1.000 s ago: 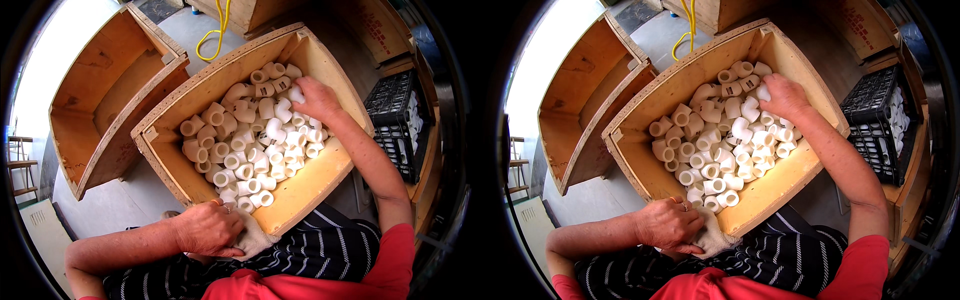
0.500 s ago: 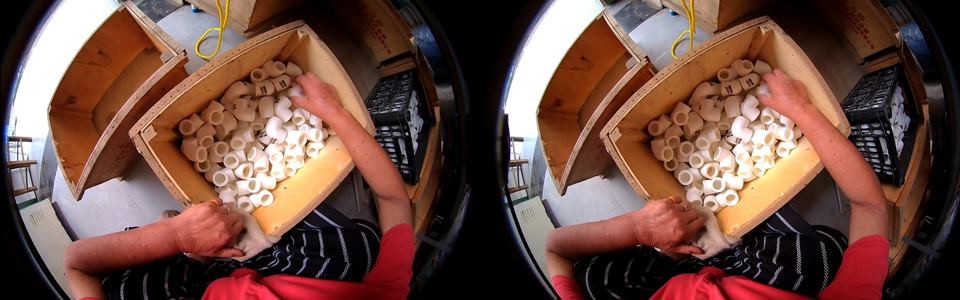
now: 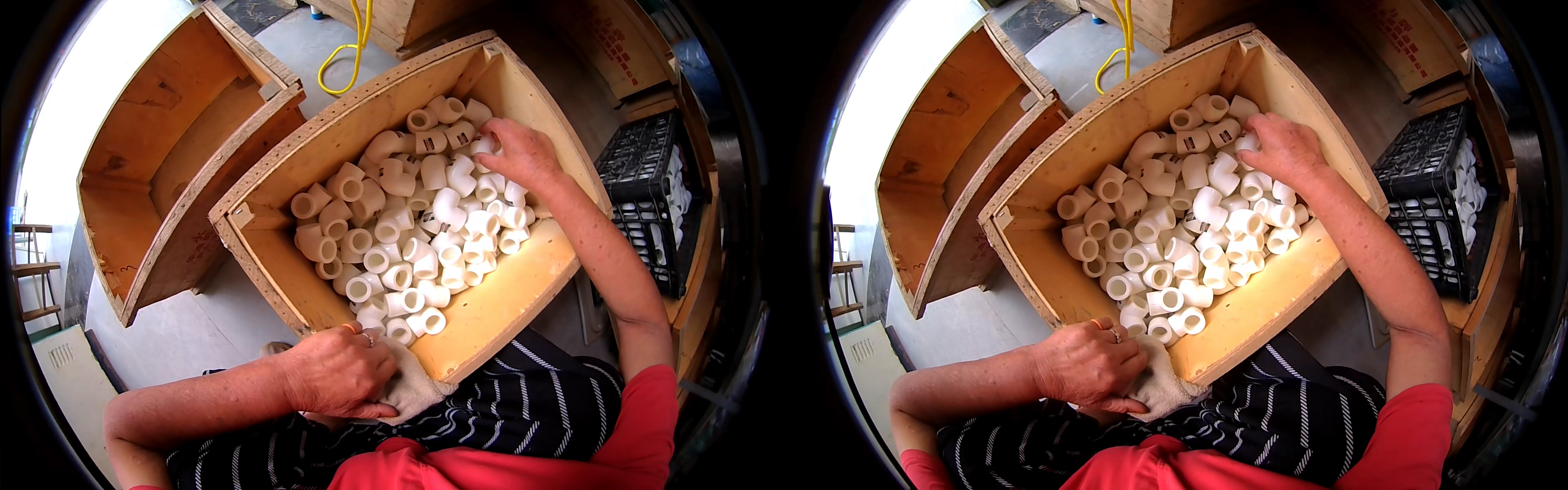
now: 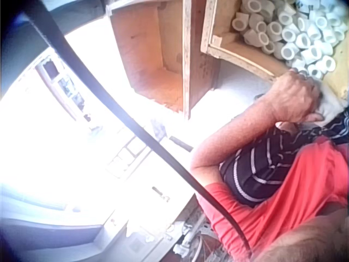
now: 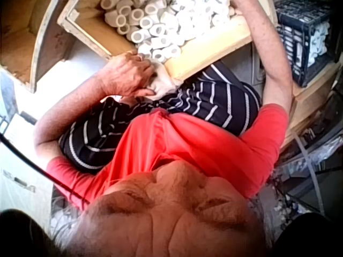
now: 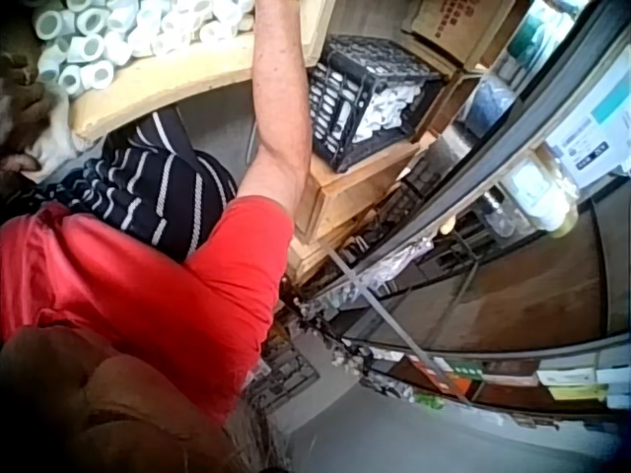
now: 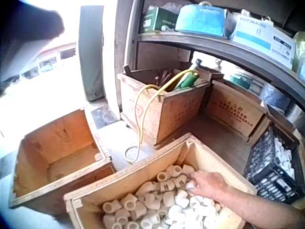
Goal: The person sits on the floor and sorts white plastic pipe fittings inside a wooden crate. They pick up individual fittings, inspect them, and place them back into the crate. At one point, they briefly handle a paper document before resuming the sorting of the fittings.
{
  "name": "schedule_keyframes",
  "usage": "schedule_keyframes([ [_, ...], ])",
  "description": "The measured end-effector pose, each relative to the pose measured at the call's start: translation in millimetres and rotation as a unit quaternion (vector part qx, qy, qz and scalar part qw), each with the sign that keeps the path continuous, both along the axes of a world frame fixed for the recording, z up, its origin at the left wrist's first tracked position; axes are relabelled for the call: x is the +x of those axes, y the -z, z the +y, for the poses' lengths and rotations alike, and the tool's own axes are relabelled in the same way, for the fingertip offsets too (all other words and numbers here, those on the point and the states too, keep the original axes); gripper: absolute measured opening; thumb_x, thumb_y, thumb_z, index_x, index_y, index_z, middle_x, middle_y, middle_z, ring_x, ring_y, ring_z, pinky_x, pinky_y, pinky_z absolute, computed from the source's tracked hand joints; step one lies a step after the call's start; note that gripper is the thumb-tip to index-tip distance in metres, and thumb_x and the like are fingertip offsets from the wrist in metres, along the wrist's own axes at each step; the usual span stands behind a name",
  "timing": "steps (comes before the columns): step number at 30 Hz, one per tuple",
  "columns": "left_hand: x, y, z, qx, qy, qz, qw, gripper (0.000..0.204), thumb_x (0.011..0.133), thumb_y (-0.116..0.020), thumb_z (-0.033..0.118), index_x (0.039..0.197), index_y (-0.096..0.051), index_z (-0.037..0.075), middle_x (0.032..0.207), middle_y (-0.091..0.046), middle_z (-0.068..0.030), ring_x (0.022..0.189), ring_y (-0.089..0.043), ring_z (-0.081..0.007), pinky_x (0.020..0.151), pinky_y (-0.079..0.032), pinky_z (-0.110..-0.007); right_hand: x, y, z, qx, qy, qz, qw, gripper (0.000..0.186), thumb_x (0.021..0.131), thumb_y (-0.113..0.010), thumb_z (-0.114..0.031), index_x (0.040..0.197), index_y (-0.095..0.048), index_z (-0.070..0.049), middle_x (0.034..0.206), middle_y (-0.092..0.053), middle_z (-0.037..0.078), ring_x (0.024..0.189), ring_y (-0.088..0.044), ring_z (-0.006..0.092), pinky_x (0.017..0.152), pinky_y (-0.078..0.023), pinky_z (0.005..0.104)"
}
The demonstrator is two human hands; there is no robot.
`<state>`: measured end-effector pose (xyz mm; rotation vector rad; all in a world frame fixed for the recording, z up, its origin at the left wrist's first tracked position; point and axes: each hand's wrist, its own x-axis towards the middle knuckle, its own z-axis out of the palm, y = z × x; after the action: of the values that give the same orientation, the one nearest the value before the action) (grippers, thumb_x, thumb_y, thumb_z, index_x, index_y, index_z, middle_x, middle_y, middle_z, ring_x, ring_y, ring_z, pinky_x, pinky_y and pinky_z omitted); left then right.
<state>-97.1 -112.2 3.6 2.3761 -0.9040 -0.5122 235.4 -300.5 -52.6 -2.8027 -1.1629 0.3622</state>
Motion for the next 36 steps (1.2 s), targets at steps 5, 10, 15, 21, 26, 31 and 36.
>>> schedule_keyframes([
  [5, -0.6, 1.5, -0.5, -0.001, -0.002, 0.016, 1.0, 0.06, 0.093, -0.055, 0.063, 0.089, -0.06, 0.003, 0.084, -0.061, -0.0108, 0.078, -0.065, -0.0287, 0.072, -0.052, -0.04, -1.3, -2.3, 2.0, -0.012, 0.007, 0.001, 1.0, 0.044, 0.082, -0.073, -0.041, 0.115, -0.069, -0.012, 0.11, -0.07, 0.011, 0.106, -0.067, 0.0306, 0.091, -0.053, 0.0438],
  [10, -0.1, 2.5, 0.2, 0.001, 0.003, -0.018, 1.0, 0.061, 0.092, -0.056, 0.065, 0.089, -0.059, 0.004, 0.083, -0.06, -0.0098, 0.075, -0.065, -0.0287, 0.072, -0.053, -0.038, -3.1, 1.9, -1.0, 0.014, -0.005, -0.023, 1.0, 0.041, 0.083, -0.075, -0.038, 0.112, -0.068, -0.01, 0.106, -0.07, 0.01, 0.099, -0.067, 0.0307, 0.085, -0.054, 0.0418],
  [15, -0.2, 0.7, 1.0, -0.012, -0.005, 0.005, 1.0, 0.059, 0.091, -0.056, 0.064, 0.09, -0.06, 0.004, 0.085, -0.061, -0.0107, 0.078, -0.063, -0.0302, 0.074, -0.052, -0.04, -6.4, -4.0, 1.8, -0.016, 0.002, -0.004, 1.0, 0.041, 0.087, -0.068, -0.04, 0.118, -0.066, -0.013, 0.119, -0.061, 0.007, 0.112, -0.063, 0.028, 0.095, -0.051, 0.042],
  [21, 0.4, 2.3, 2.2, -0.036, -0.015, 0.01, 0.999, 0.057, 0.091, -0.059, 0.06, 0.089, -0.061, 0.003, 0.087, -0.061, -0.0124, 0.083, -0.063, -0.0311, 0.076, -0.052, -0.041, -1.0, 4.2, -2.6, 0.049, -0.007, -0.011, 0.999, 0.034, 0.09, -0.068, -0.037, 0.114, -0.067, -0.013, 0.115, -0.063, 0.006, 0.105, -0.065, 0.0282, 0.09, -0.052, 0.0421],
  [26, -0.9, 3.9, 2.0, -0.051, -0.023, 0.023, 0.998, 0.057, 0.09, -0.06, 0.059, 0.089, -0.063, 0.002, 0.089, -0.063, -0.0137, 0.086, -0.063, -0.0324, 0.079, -0.052, -0.043, -8.8, -6.0, 5.1, 0.111, -0.025, 0.008, 0.993, 0.026, 0.091, -0.071, -0.029, 0.111, -0.068, -0.012, 0.106, -0.065, 0.004, 0.09, -0.068, 0.0259, 0.081, -0.054, 0.0391],
  [31, -0.7, 3.1, 1.2, -0.038, -0.014, 0.028, 0.999, 0.059, 0.089, -0.061, 0.06, 0.094, -0.061, 0.001, 0.089, -0.064, -0.014, 0.085, -0.064, -0.0329, 0.08, -0.052, -0.043, -25.3, -28.4, 19.5, 0.15, -0.057, 0.05, 0.986, 0.021, 0.091, -0.071, -0.024, 0.108, -0.068, -0.012, 0.099, -0.066, 0.003, 0.078, -0.067, 0.0196, 0.075, -0.055, 0.0349],
  [36, -0.7, 3.3, 2.2, -0.033, -0.004, 0.037, 0.999, 0.068, 0.09, -0.06, 0.061, 0.113, -0.058, -0.002, 0.089, -0.064, -0.0137, 0.086, -0.066, -0.033, 0.08, -0.052, -0.043, -52.2, -37.2, 34.0, 0.177, -0.136, 0.077, 0.972, 0.02, 0.089, -0.072, -0.022, 0.105, -0.068, -0.011, 0.098, -0.066, 0.004, 0.075, -0.067, 0.0201, 0.072, -0.055, 0.0352],
])
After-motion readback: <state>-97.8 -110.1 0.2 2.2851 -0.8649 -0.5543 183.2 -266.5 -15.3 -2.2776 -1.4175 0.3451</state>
